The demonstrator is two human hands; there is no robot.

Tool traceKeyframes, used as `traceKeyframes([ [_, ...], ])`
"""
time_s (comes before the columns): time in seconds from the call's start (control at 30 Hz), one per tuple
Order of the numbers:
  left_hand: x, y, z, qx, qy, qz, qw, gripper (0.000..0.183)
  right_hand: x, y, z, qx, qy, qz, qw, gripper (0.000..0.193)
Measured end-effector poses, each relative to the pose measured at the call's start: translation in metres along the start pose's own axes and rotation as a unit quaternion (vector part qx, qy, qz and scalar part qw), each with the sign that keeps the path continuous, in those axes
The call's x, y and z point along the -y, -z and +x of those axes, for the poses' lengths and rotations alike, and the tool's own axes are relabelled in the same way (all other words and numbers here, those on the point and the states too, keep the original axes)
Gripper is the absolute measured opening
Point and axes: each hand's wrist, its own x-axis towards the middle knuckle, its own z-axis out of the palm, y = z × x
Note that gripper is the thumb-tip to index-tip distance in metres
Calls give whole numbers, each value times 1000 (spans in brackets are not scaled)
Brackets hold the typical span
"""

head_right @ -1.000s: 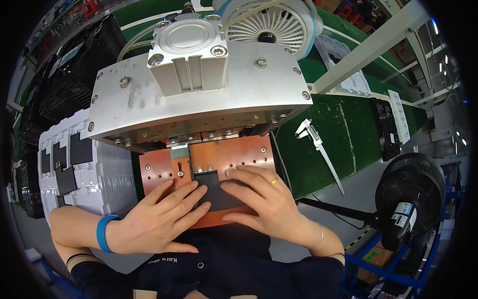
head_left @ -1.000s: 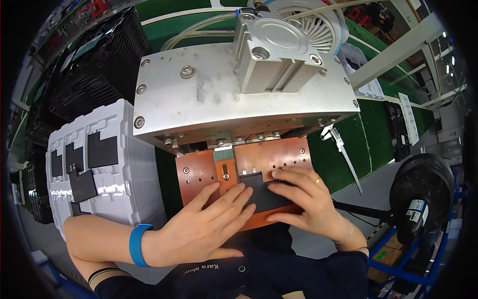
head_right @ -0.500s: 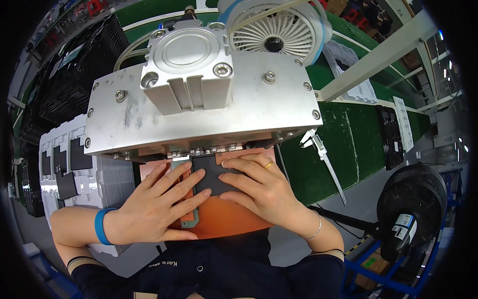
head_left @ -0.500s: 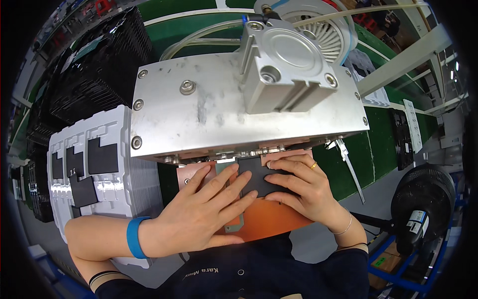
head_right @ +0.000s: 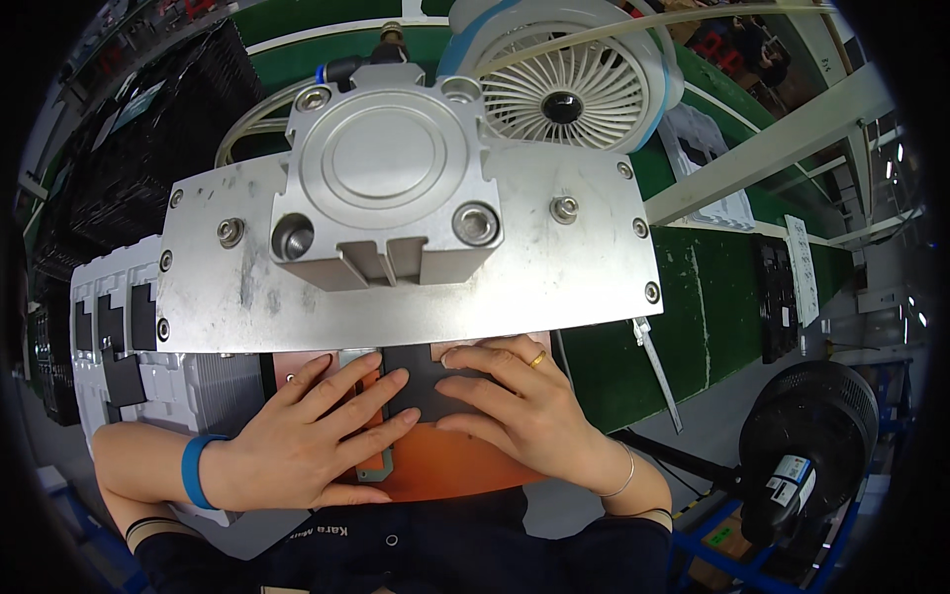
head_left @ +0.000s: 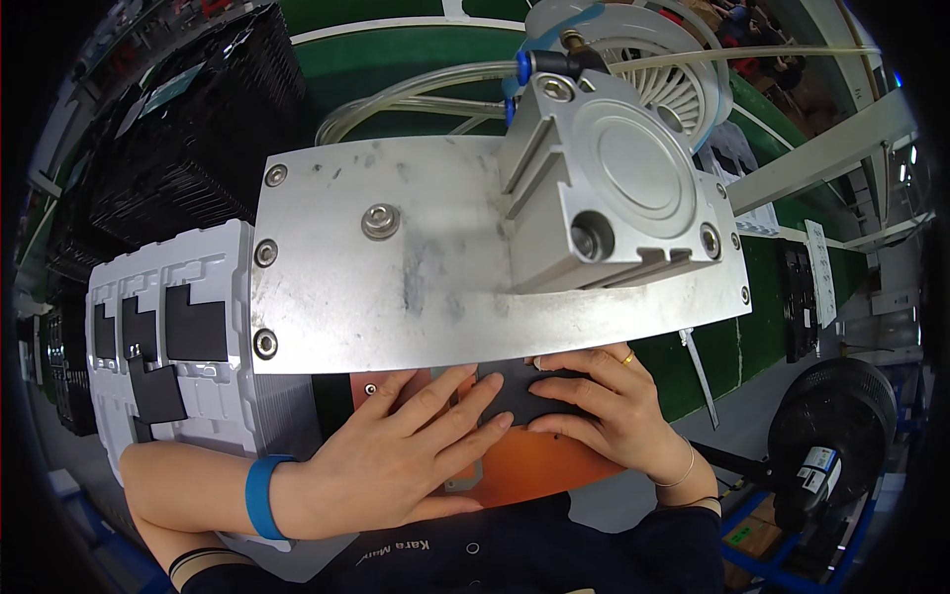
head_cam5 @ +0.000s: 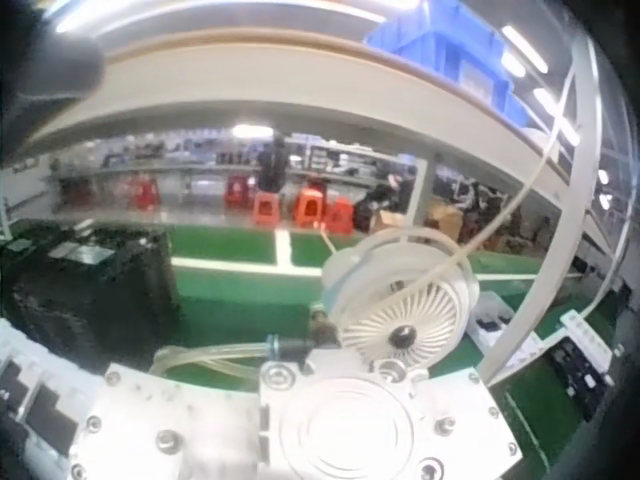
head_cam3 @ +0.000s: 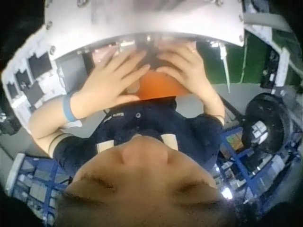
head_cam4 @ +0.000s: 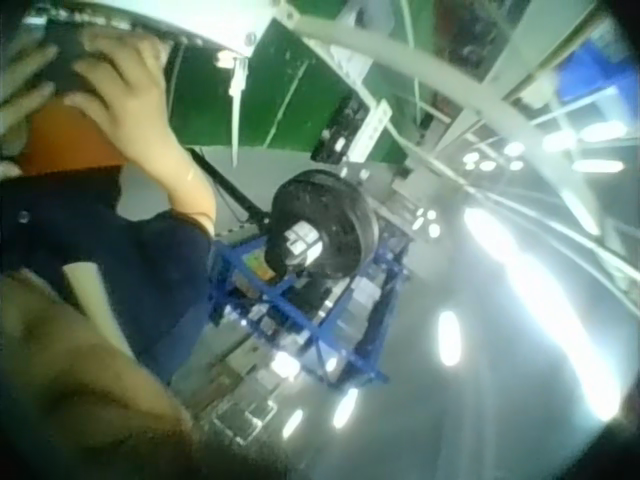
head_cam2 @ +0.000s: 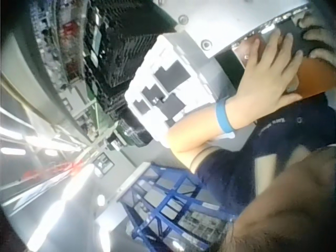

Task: The person repeatedly picks up small black rectangular components from a white tray and places them into a metal press machine. After the press cycles, the person removes the processed component and places it back into the tray. The person also uses a caliper to measure the components at various intervals.

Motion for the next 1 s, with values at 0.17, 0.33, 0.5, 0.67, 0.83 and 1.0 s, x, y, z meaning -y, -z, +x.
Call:
traceKeyframes([
  [0.17, 0, 1, 0, 2, 7, -12, 1000, 72, -1, 0, -2, 7, -9, -1, 1000, 34],
  [0.33, 0, 3, 0, 1, -4, -5, 1000, 72, 0, 0, -1, 6, -6, 7, 1000, 33],
  [0.5, 0, 0, 0, -18, -14, -12, 1000, 70, 0, -2, -1, -3, -1, 5, 1000, 32],
  [0.67, 3, 2, 1, -32, -26, -2, 999, 68, 4, 2, 2, 14, 5, -14, 1000, 29],
  [0.83, 1, 5, -1, -94, -43, -28, 994, 65, 1, 7, 6, 43, -6, 21, 999, 31],
  [1.0, -5, 21, -17, -164, 54, -232, 957, 59, 15, 16, -5, -28, -107, 208, 972, 33],
])
